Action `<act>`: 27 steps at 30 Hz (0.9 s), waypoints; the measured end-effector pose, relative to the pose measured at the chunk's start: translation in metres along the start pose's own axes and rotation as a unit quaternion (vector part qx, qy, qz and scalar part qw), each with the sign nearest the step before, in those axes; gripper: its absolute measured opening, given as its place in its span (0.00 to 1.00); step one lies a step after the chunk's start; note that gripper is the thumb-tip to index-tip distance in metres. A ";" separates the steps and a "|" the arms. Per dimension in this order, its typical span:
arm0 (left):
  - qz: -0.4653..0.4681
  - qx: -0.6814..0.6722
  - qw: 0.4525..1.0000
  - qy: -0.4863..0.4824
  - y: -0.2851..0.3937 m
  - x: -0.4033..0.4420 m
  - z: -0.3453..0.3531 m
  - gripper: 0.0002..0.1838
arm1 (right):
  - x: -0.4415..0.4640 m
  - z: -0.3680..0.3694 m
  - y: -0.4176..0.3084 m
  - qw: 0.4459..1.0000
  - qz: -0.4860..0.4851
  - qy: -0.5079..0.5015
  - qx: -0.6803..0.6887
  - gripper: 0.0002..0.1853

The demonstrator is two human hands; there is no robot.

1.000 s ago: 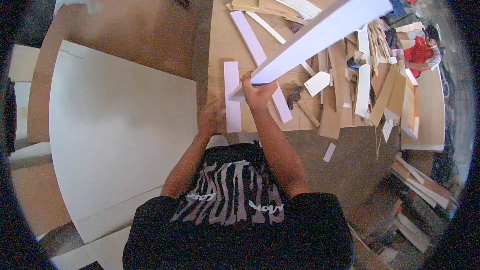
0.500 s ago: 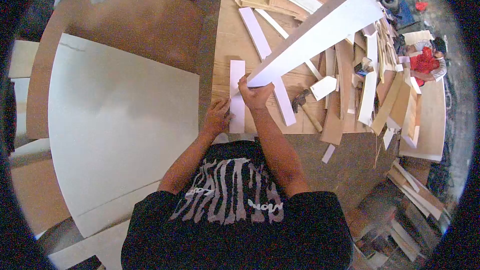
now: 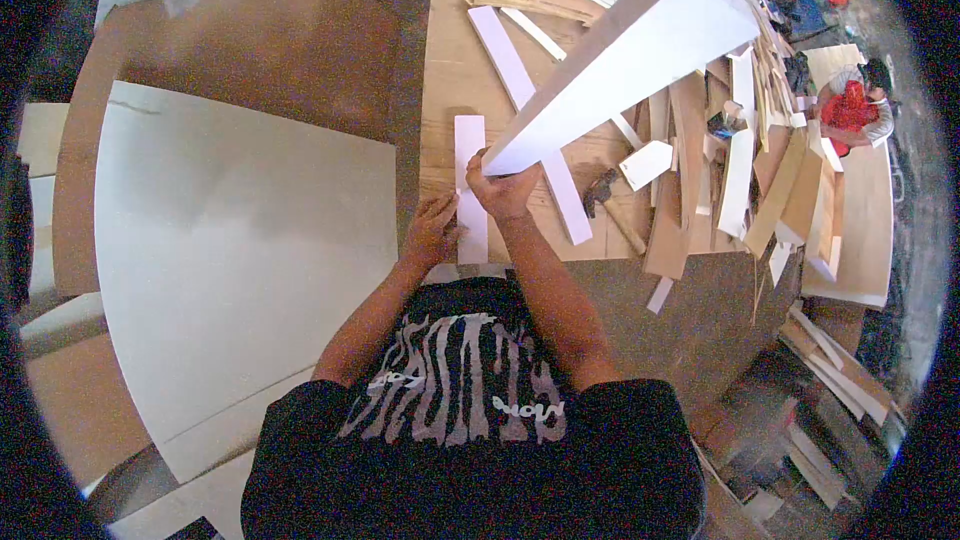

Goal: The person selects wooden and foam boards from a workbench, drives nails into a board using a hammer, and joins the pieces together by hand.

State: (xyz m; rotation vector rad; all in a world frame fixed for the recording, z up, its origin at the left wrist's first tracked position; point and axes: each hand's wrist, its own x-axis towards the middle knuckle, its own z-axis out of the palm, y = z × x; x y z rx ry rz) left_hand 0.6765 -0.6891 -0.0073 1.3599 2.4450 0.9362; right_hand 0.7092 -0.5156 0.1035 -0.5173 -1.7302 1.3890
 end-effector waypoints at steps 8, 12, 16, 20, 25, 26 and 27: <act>0.007 0.005 1.000 -0.002 -0.002 0.001 0.003 0.38 | -0.001 -0.006 0.010 0.995 -0.058 -0.048 -0.068 0.06; -0.010 -0.004 1.000 -0.012 0.003 0.002 -0.005 0.38 | -0.001 -0.003 0.018 0.998 -0.033 -0.039 -0.048 0.05; 0.006 -0.009 1.000 -0.007 -0.009 0.007 0.007 0.37 | 0.001 -0.002 0.024 0.996 -0.041 -0.028 -0.069 0.05; -0.076 -0.146 0.983 0.086 0.011 0.035 -0.022 0.29 | -0.005 -0.001 0.004 0.996 -0.041 -0.053 -0.066 0.05; -0.059 -0.122 0.990 -0.043 0.028 0.066 -0.059 0.22 | -0.008 -0.004 -0.001 0.984 -0.104 -0.103 -0.106 0.06; -0.035 -0.099 0.994 -0.041 0.025 0.069 -0.056 0.20 | -0.008 -0.003 -0.003 0.983 -0.105 -0.103 -0.105 0.06; -0.011 -0.076 0.996 -0.039 0.023 0.071 -0.054 0.18 | -0.008 -0.001 -0.008 0.981 -0.118 -0.100 -0.114 0.06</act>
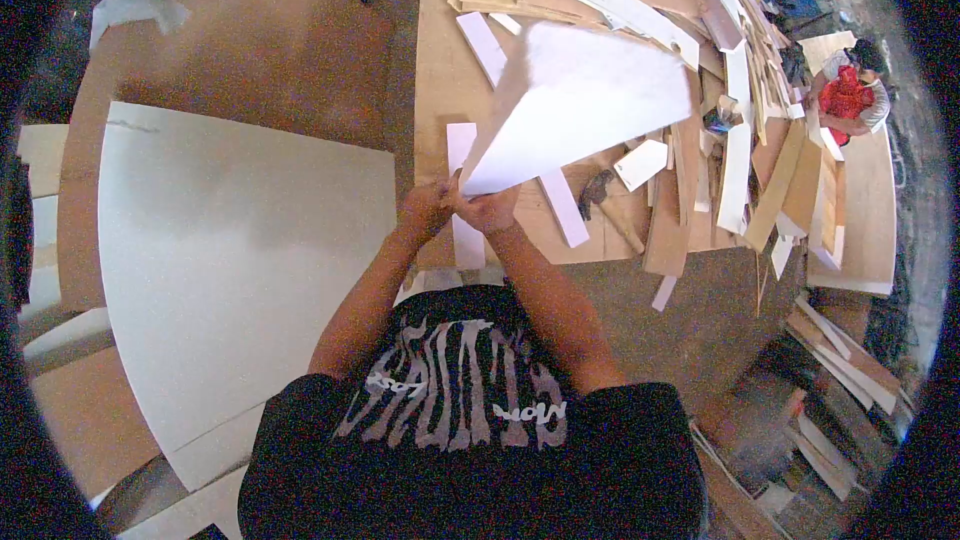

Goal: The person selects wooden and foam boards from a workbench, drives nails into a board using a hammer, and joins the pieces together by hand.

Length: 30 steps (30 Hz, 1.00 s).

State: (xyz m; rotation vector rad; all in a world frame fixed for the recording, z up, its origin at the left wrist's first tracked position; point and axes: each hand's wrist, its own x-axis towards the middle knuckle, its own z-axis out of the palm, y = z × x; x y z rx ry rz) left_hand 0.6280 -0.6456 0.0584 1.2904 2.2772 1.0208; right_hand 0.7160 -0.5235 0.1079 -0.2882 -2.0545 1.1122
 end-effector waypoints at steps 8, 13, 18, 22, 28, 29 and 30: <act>0.069 -0.004 0.996 0.048 -0.012 -0.002 0.004 0.16 | -0.009 0.012 0.025 0.987 -0.106 0.030 -0.116 0.05; 0.095 -0.046 0.992 0.062 -0.026 -0.002 0.020 0.18 | -0.014 0.005 0.032 0.996 -0.041 -0.044 -0.058 0.05; 0.049 -0.149 0.987 0.019 -0.023 -0.001 0.014 0.20 | -0.041 0.022 0.061 0.955 0.198 -0.034 0.218 0.12; 0.078 -0.105 0.991 0.040 -0.048 -0.004 0.036 0.24 | -0.049 0.033 0.080 1.000 -0.001 -0.011 -0.002 0.12; 0.043 -0.022 0.999 -0.005 -0.030 -0.003 0.004 0.29 | -0.022 0.014 0.034 1.000 -0.028 0.000 -0.012 0.07; -0.019 -0.047 0.998 -0.025 -0.014 -0.002 -0.017 0.34 | -0.015 0.010 0.029 0.998 -0.061 0.014 -0.015 0.07; -0.083 -0.069 0.993 -0.042 0.012 0.001 -0.046 0.39 | -0.014 0.008 0.027 0.998 -0.063 0.014 -0.016 0.07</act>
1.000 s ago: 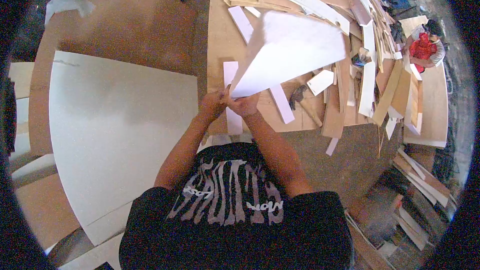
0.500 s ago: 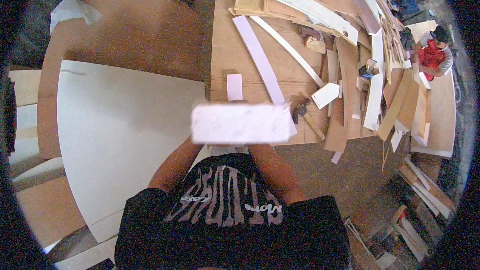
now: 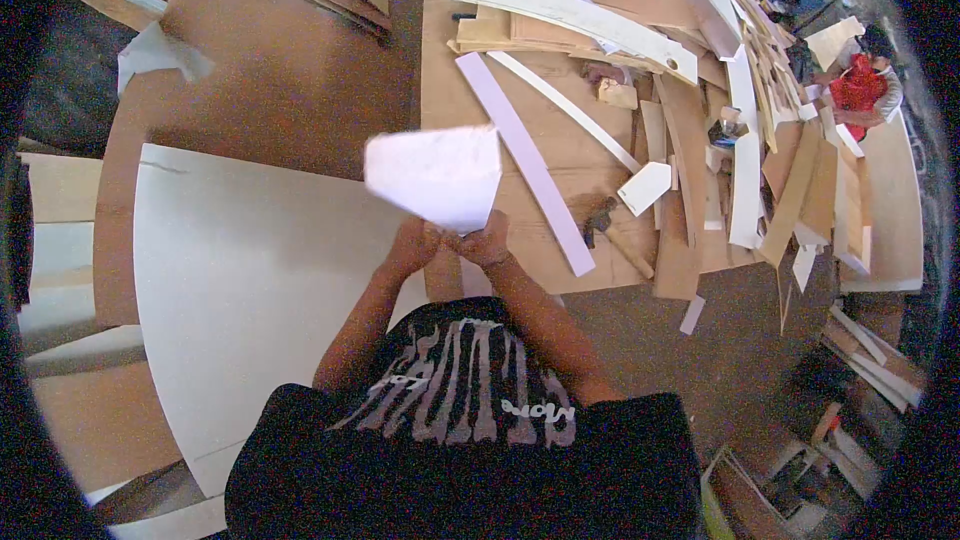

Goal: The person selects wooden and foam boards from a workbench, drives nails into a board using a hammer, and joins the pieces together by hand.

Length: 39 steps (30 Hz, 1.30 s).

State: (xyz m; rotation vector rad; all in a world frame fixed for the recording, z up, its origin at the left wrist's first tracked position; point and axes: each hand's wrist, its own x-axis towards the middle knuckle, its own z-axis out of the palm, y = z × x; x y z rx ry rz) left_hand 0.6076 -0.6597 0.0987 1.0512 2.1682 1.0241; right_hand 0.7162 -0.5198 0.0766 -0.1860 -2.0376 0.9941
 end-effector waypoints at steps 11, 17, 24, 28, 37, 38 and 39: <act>0.295 -0.317 0.901 0.037 0.205 -0.001 -0.104 0.44 | 0.076 -0.062 -0.064 0.988 0.029 -0.110 0.101 0.45; 0.282 -0.357 0.890 0.006 0.216 -0.002 -0.107 0.19 | 0.076 -0.050 -0.070 0.978 0.071 -0.099 0.167 0.42; 0.302 -0.353 0.885 0.017 0.201 0.011 -0.099 0.17 | 0.074 -0.040 -0.062 0.973 0.085 -0.076 0.200 0.43; 0.287 -0.305 0.908 -0.004 0.205 0.002 -0.107 0.20 | 0.076 -0.037 -0.061 0.969 0.116 -0.067 0.205 0.44; -0.130 -0.192 0.971 0.058 0.026 -0.029 0.004 0.48 | 0.065 -0.057 -0.067 0.974 0.117 -0.151 0.121 0.08; -0.138 -0.201 0.968 0.063 0.005 -0.042 0.028 0.48 | 0.068 -0.062 -0.074 0.971 0.141 -0.168 0.098 0.08; -0.107 -0.067 0.990 0.062 -0.020 -0.052 0.056 0.53 | 0.070 -0.067 -0.081 0.966 0.164 -0.187 0.074 0.08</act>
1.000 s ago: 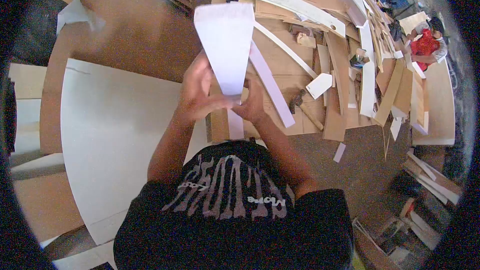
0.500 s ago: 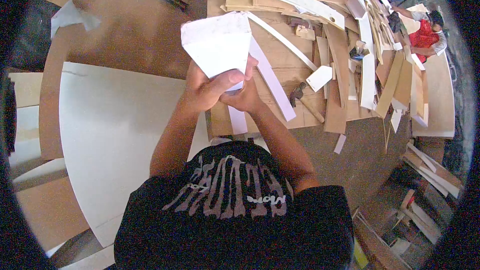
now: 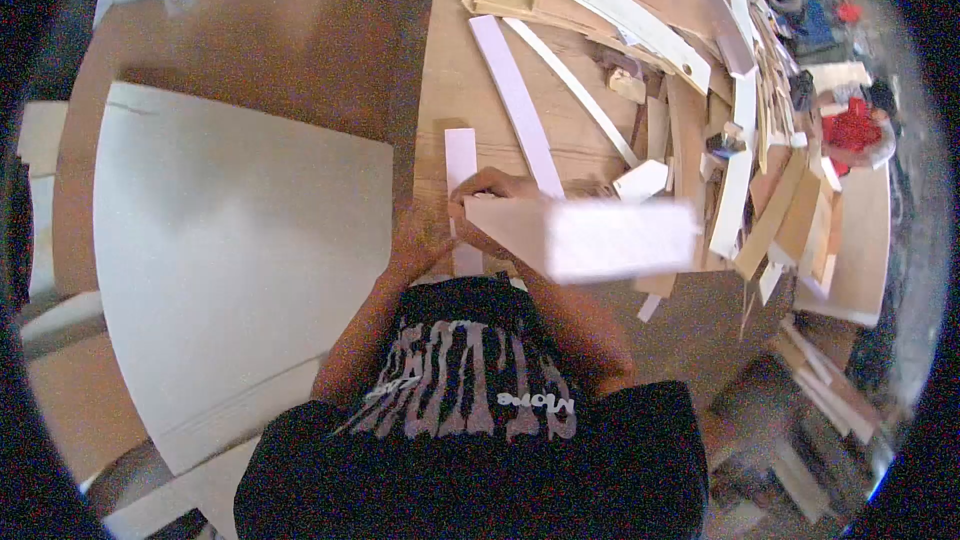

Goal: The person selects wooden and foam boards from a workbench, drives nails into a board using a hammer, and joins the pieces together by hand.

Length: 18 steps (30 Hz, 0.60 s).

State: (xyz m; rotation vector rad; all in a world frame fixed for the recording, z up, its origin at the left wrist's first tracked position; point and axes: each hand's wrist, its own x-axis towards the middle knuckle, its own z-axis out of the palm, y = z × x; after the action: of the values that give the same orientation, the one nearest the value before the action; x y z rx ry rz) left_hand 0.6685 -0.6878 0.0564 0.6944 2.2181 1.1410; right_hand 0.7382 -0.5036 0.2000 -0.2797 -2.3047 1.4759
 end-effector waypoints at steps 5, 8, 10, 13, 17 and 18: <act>0.048 0.110 0.991 0.058 -0.019 0.000 0.058 0.71 | 0.018 -0.006 -0.035 0.985 -0.083 -0.024 0.147 0.21; 0.028 0.145 0.987 0.055 -0.008 0.010 0.073 0.72 | 0.027 -0.019 -0.051 0.971 -0.103 0.001 0.215 0.33; 0.021 0.126 0.987 0.093 -0.016 0.011 0.091 0.71 | 0.040 -0.028 -0.072 0.962 -0.183 -0.056 0.196 0.38; 0.032 0.128 0.984 0.121 -0.022 0.010 0.100 0.72 | 0.039 -0.014 -0.110 0.963 -0.129 0.059 0.228 0.34; 0.040 0.141 0.980 0.135 -0.025 0.012 0.103 0.72 | 0.051 -0.036 -0.094 0.950 -0.159 -0.111 0.243 0.14; 0.037 0.128 0.983 0.125 -0.023 0.011 0.101 0.72 | 0.052 -0.034 -0.095 0.947 -0.169 -0.123 0.244 0.12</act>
State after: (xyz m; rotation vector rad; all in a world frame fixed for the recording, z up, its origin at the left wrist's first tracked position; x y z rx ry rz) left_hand 0.7233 -0.6360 -0.0153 0.7789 2.6032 1.0359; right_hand 0.7098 -0.4969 0.3094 0.4369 -1.9344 1.9006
